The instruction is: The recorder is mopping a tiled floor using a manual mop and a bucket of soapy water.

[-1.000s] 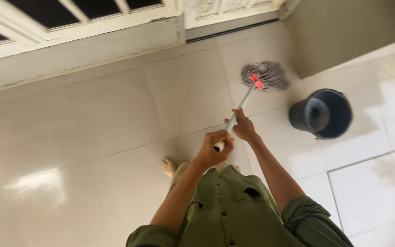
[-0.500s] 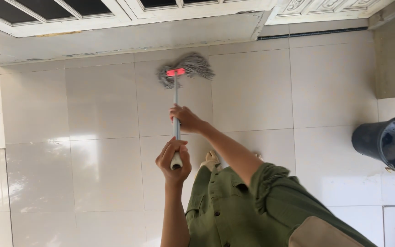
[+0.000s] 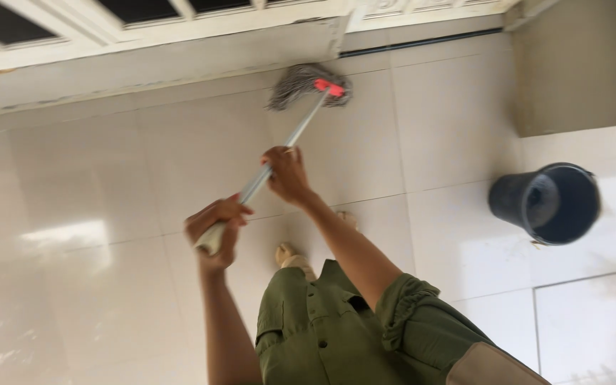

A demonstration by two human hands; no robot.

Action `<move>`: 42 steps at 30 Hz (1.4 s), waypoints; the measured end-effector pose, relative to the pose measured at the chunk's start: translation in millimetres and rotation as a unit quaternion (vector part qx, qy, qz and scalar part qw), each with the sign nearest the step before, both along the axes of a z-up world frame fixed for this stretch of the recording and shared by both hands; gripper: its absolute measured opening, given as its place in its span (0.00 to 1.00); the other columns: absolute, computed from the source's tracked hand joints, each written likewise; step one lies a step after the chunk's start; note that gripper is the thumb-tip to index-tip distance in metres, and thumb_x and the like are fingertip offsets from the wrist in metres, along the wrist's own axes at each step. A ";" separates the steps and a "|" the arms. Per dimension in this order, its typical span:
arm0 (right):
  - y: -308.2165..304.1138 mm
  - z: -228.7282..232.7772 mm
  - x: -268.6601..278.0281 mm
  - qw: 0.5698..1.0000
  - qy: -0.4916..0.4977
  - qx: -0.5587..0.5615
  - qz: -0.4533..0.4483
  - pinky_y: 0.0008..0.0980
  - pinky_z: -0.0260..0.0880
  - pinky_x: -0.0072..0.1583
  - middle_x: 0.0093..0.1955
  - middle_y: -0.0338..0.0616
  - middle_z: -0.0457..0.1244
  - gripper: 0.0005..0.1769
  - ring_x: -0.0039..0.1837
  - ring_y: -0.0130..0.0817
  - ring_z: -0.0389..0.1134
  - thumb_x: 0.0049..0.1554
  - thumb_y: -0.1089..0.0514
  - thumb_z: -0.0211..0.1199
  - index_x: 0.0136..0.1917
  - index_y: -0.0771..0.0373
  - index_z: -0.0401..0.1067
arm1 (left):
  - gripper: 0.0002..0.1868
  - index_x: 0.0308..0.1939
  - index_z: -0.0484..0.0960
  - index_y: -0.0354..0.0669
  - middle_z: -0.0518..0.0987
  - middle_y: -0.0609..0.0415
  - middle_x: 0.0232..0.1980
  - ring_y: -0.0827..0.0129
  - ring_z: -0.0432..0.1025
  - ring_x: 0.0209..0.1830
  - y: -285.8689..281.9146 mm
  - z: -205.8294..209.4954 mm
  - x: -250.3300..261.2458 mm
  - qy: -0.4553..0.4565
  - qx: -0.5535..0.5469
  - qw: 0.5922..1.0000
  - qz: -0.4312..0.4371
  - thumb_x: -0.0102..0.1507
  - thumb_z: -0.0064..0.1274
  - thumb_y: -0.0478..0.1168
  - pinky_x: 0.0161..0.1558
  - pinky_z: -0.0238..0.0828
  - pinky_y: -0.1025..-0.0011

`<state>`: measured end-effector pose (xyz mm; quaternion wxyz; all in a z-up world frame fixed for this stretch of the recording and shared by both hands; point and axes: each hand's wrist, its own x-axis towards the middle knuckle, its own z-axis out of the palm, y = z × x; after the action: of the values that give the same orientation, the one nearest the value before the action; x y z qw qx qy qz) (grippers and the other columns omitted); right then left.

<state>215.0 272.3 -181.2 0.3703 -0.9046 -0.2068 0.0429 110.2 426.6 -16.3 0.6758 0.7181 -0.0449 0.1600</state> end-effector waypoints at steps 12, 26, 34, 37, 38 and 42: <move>-430.7 -47.9 24.9 0.955 -0.077 -0.113 -0.262 0.50 0.63 0.53 0.47 0.46 0.67 0.16 0.64 0.63 0.65 0.43 0.71 0.57 0.45 0.58 0.66 | 0.05 0.28 0.73 0.42 0.75 0.53 0.28 0.67 0.71 0.27 -393.6 -109.2 90.2 0.049 -0.043 0.941 -0.333 0.58 0.50 0.30 0.36 0.73 0.70; -201.0 47.5 -84.6 0.998 -0.031 0.031 -0.048 0.45 0.65 0.50 0.30 0.42 0.62 0.16 0.47 0.50 0.66 0.47 0.60 0.72 0.29 0.60 0.64 | 0.12 0.27 0.69 0.36 0.70 0.50 0.26 0.61 0.67 0.25 -160.9 121.8 -39.3 0.087 0.039 0.953 -0.287 0.62 0.56 0.31 0.31 0.63 0.65; 70.2 60.9 -168.3 0.940 0.135 0.220 0.222 0.41 0.61 0.41 0.26 0.46 0.59 0.18 0.34 0.44 0.59 0.48 0.63 0.69 0.25 0.63 0.61 | 0.20 0.21 0.68 0.42 0.67 0.55 0.21 0.65 0.64 0.20 -7.8 155.1 -158.3 0.065 0.211 0.969 -0.109 0.54 0.67 0.40 0.23 0.57 0.68; 125.2 33.4 -189.6 0.916 0.126 0.280 0.259 0.40 0.61 0.43 0.27 0.48 0.57 0.17 0.34 0.45 0.57 0.47 0.66 0.64 0.26 0.65 0.57 | 0.18 0.22 0.66 0.44 0.66 0.56 0.21 0.67 0.61 0.20 10.2 106.8 -186.8 0.018 0.174 0.982 -0.070 0.56 0.62 0.34 0.25 0.56 0.69; 137.0 27.7 -195.2 0.911 0.146 0.281 0.266 0.41 0.62 0.42 0.26 0.47 0.57 0.15 0.33 0.45 0.58 0.45 0.66 0.62 0.24 0.64 0.57 | 0.17 0.21 0.65 0.45 0.65 0.57 0.21 0.68 0.60 0.19 15.1 91.3 -196.0 0.001 0.202 0.977 -0.065 0.56 0.61 0.33 0.25 0.56 0.69; 148.4 31.6 -218.4 0.913 0.109 0.269 0.287 0.41 0.68 0.47 0.27 0.48 0.61 0.12 0.34 0.45 0.62 0.42 0.65 0.63 0.24 0.62 0.62 | 0.14 0.22 0.68 0.48 0.68 0.61 0.20 0.75 0.64 0.18 43.4 80.8 -231.6 -0.016 0.221 0.972 -0.076 0.57 0.57 0.32 0.23 0.61 0.73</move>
<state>-3.4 420.7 -149.6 0.5914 -0.6623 -0.4199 0.1880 -121.5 470.1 64.5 0.5096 0.8417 -0.1442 0.1055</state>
